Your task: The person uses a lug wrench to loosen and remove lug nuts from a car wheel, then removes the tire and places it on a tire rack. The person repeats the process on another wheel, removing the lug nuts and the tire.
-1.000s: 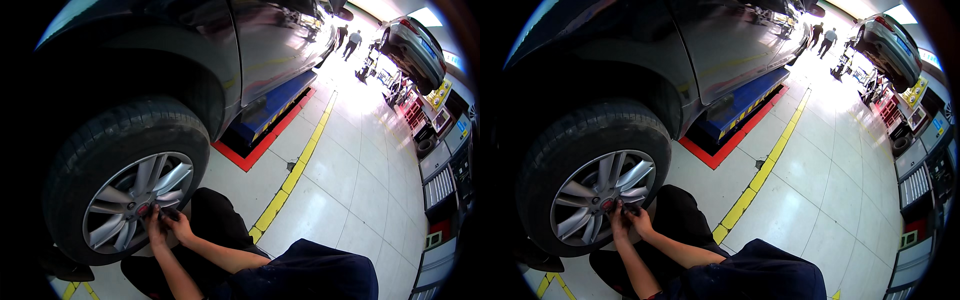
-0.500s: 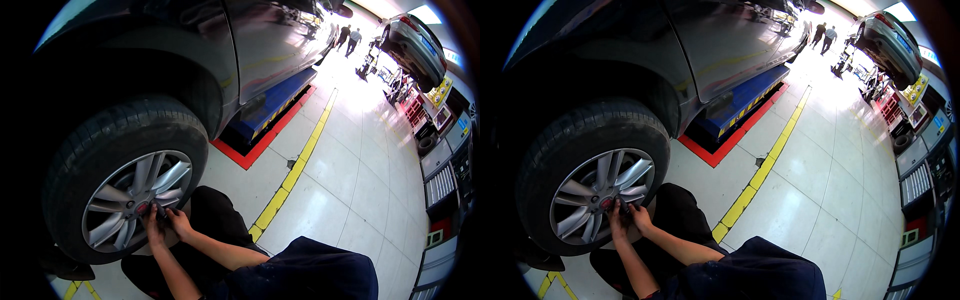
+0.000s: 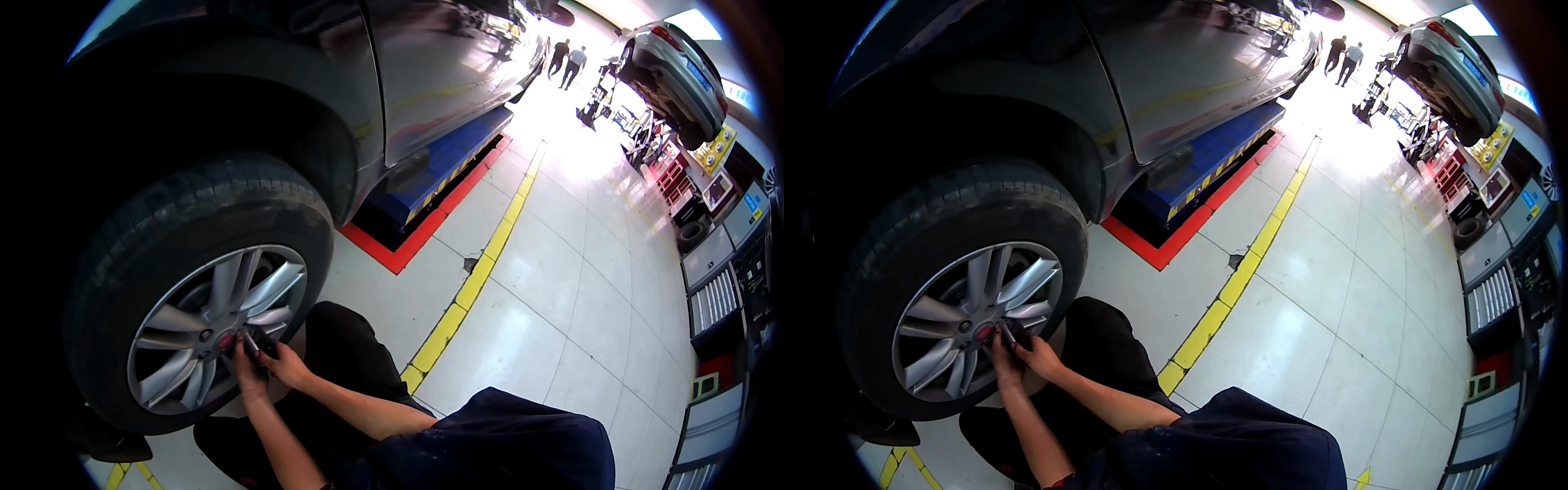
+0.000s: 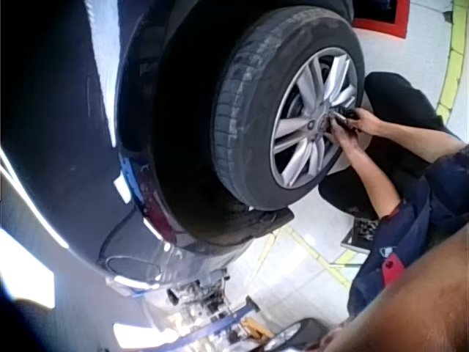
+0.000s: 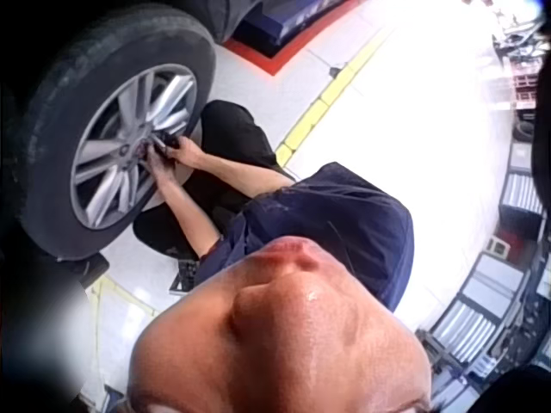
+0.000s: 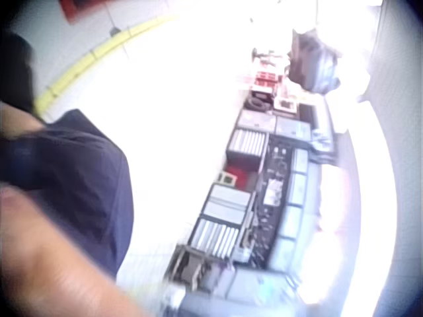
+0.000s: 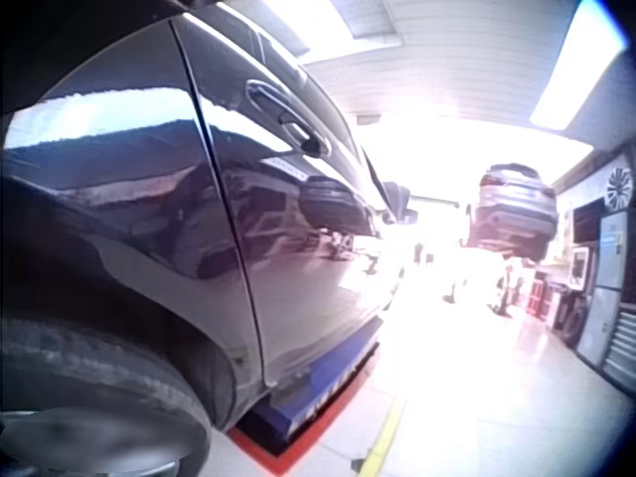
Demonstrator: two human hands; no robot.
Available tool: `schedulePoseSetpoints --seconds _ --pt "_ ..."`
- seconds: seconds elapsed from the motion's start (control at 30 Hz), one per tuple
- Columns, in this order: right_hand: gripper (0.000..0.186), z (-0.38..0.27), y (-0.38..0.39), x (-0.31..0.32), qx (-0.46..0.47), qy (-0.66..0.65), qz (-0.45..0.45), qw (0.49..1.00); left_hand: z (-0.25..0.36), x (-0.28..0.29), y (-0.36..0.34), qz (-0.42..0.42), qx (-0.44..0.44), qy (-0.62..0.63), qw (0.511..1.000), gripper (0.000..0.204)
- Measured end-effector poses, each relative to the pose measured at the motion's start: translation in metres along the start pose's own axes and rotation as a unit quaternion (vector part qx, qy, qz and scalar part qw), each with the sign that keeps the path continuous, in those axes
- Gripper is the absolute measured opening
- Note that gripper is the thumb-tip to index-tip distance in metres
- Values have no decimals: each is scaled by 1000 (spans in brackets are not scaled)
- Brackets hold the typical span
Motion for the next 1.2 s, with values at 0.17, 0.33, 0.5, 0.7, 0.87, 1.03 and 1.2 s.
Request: schedulePoseSetpoints --seconds 0.17,0.33,0.5,0.7,0.87,1.03,1.2 --pt "37 15 -12 22 -16 1 66 998 -8 5 2 11 49 13 999 34" --pt "49 22 -20 44 -64 18 44 997 17 -1 23 57 -118 -349 928 34" --pt "44 10 -12 45 -58 -11 -19 998 15 -12 31 56 -214 -456 862 37" --pt "34 -3 -8 40 -111 -55 -121 985 36 -20 49 34 -263 -523 810 45" --pt "24 -9 6 39 -167 -72 -157 971 32 -14 73 50 -221 -543 809 44" --pt "22 -66 31 18 -74 50 -149 985 51 -5 110 148 -374 -411 818 38" --pt "23 -58 47 -13 -117 32 -244 962 84 6 172 179 -487 -444 731 35"
Point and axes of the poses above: each hand's wrist, its own y-axis away from the middle knuckle, its own x-axis out of the back of the hand, z = x × y, the point moved 8 cm from there along -y, towards the middle knuckle, and after that the axes turned 7 degrees about z, right-handed, at the moved point
